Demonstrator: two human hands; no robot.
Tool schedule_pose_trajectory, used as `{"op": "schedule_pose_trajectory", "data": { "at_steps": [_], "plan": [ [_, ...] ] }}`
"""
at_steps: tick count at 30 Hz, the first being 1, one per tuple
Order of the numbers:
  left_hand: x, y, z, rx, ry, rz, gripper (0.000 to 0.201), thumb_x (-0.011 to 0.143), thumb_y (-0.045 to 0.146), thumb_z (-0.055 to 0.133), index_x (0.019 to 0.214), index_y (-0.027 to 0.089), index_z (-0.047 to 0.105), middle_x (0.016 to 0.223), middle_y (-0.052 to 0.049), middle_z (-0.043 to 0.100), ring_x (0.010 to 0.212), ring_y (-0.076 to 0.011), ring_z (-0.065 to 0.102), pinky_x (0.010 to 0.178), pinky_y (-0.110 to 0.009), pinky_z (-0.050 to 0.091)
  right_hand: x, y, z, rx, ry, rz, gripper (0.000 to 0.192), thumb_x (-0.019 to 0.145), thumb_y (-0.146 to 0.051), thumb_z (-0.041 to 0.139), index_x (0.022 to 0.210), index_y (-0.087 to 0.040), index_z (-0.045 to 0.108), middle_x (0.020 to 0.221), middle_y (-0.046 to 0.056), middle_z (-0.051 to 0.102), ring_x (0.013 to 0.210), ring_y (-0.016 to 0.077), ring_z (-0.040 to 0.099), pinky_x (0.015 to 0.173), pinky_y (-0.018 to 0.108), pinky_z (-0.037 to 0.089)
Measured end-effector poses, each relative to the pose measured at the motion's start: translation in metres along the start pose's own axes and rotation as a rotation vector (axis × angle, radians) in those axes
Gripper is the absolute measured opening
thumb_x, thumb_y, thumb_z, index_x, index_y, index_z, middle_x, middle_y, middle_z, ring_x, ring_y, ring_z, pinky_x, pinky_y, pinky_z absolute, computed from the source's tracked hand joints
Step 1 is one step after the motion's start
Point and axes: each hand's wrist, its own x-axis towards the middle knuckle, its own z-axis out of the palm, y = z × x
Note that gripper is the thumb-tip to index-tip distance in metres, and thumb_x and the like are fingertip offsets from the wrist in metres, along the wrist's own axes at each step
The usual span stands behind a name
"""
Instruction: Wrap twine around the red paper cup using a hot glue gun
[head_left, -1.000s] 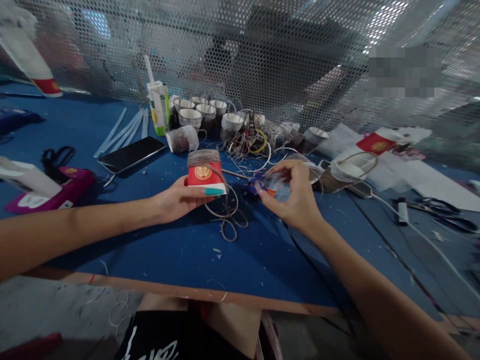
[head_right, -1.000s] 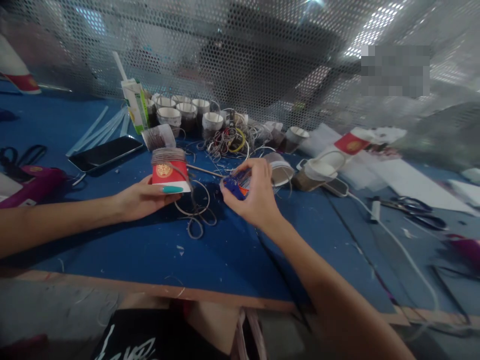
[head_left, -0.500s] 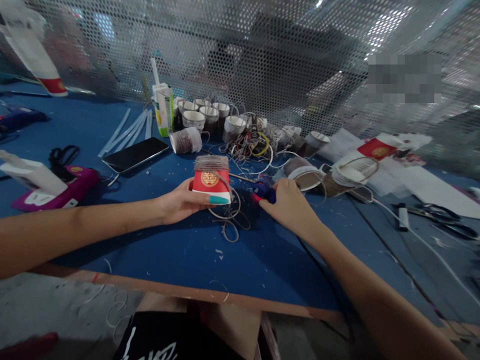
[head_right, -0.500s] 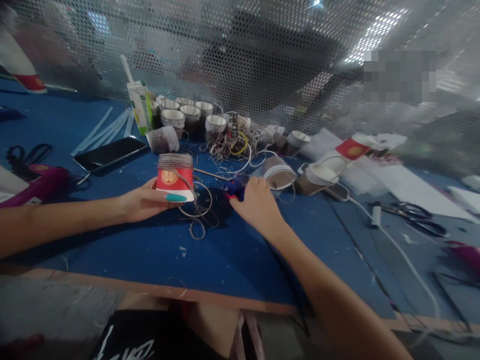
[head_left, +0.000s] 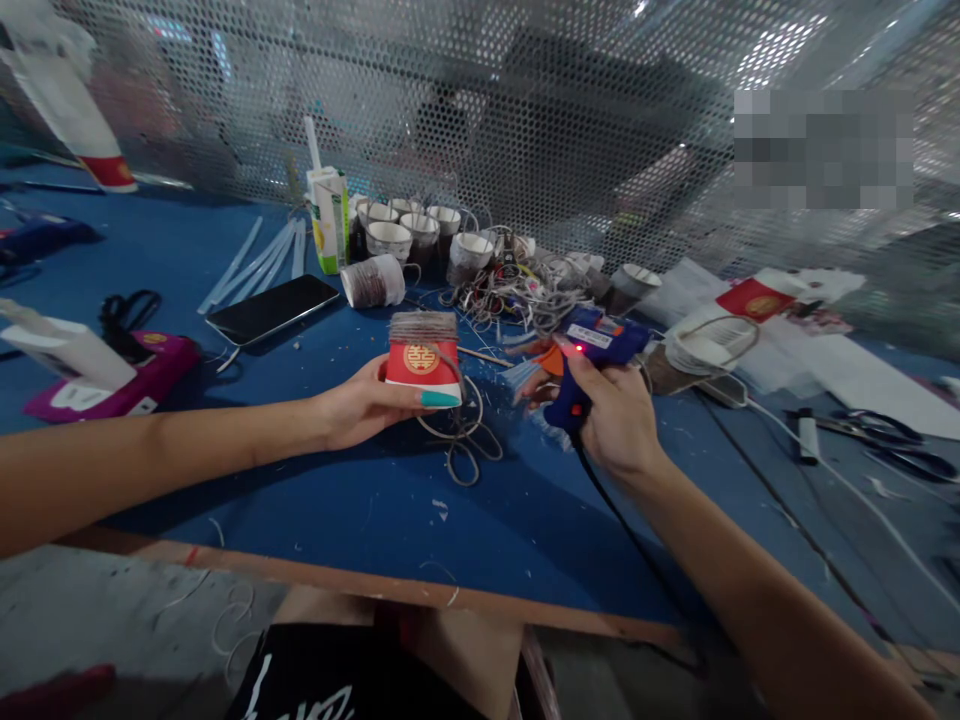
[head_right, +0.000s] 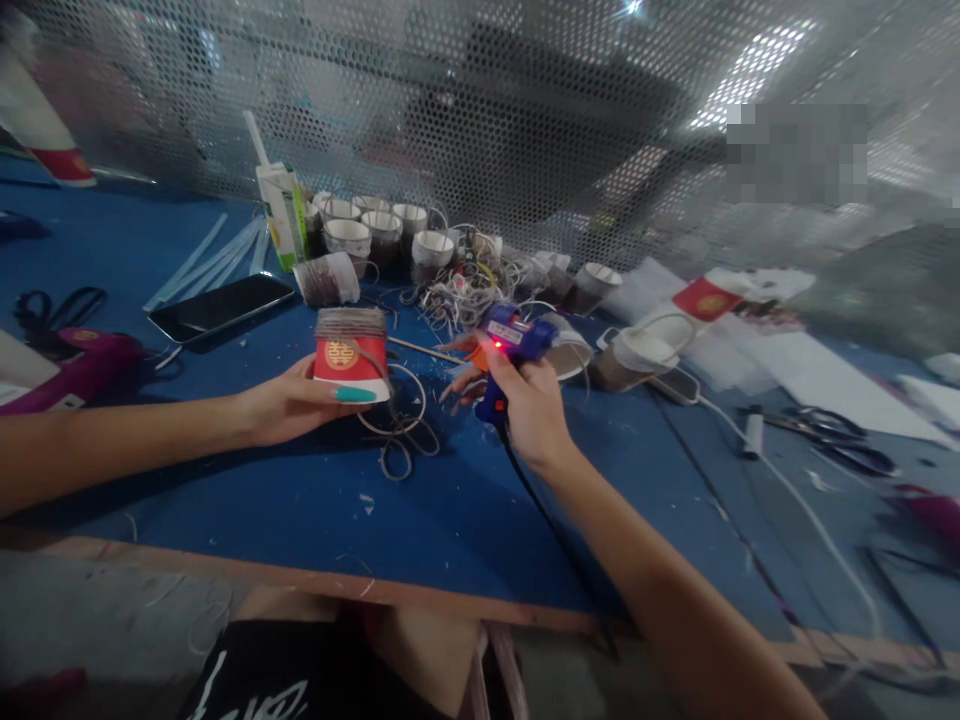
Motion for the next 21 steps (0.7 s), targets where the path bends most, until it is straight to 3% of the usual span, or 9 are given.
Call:
{"op": "schedule_pose_trajectory", "data": {
  "at_steps": [3, 5, 12, 16, 21],
  "plan": [
    [0.0, 0.0, 0.001, 0.003, 0.014, -0.013, 0.056, 0.045, 0.013, 0.089, 0.096, 0.015, 0.066, 0.09, -0.003, 0.074, 0.084, -0.0177, 0.07, 0.083, -0.03, 0.054, -0.005, -0.005, 0.006, 0.215, -0.066, 0.103, 0.034, 0.079, -0.052, 0.062, 0.071, -0.019, 0.061, 0.04, -0.003, 0.049, 0.028, 0.0105, 0.039, 0.029, 0.025, 0.031],
    [0.0, 0.001, 0.002, 0.004, 0.018, -0.025, 0.056, 0.044, 0.013, 0.09, 0.096, 0.015, 0.067, 0.089, -0.003, 0.074, 0.084, -0.0176, 0.07, 0.082, -0.029, 0.055, -0.008, -0.008, 0.008, 0.271, -0.095, 0.14, 0.034, 0.075, -0.053, 0.061, 0.066, -0.02, 0.06, 0.036, -0.003, 0.046, 0.024, 0.0112, 0.037, 0.025, 0.025, 0.027],
    [0.001, -0.001, -0.001, 0.002, 0.0, -0.023, 0.057, 0.047, 0.012, 0.091, 0.099, 0.013, 0.066, 0.091, -0.004, 0.075, 0.085, -0.0175, 0.072, 0.085, -0.03, 0.055, -0.019, -0.016, 0.011, 0.215, -0.165, 0.167, 0.035, 0.068, -0.054, 0.069, 0.065, -0.019, 0.065, 0.042, 0.001, 0.059, 0.025, 0.0122, 0.045, 0.025, 0.025, 0.032],
    [0.002, -0.002, -0.002, 0.024, 0.004, -0.029, 0.053, 0.052, 0.008, 0.088, 0.101, 0.012, 0.067, 0.092, -0.005, 0.076, 0.087, -0.0185, 0.072, 0.093, -0.035, 0.053, -0.023, -0.01, 0.012, 0.167, -0.166, 0.184, 0.038, 0.068, -0.055, 0.071, 0.064, -0.018, 0.065, 0.038, 0.0, 0.056, 0.028, 0.0124, 0.047, 0.027, 0.024, 0.035],
    [0.002, -0.002, 0.001, 0.028, -0.039, -0.003, 0.047, 0.053, 0.006, 0.086, 0.097, 0.012, 0.069, 0.088, -0.004, 0.076, 0.084, -0.0175, 0.072, 0.091, -0.033, 0.054, -0.025, -0.006, 0.013, 0.131, -0.159, 0.202, 0.038, 0.069, -0.054, 0.072, 0.062, -0.018, 0.064, 0.034, -0.003, 0.05, 0.029, 0.0117, 0.048, 0.033, 0.023, 0.041]
  ]
}}
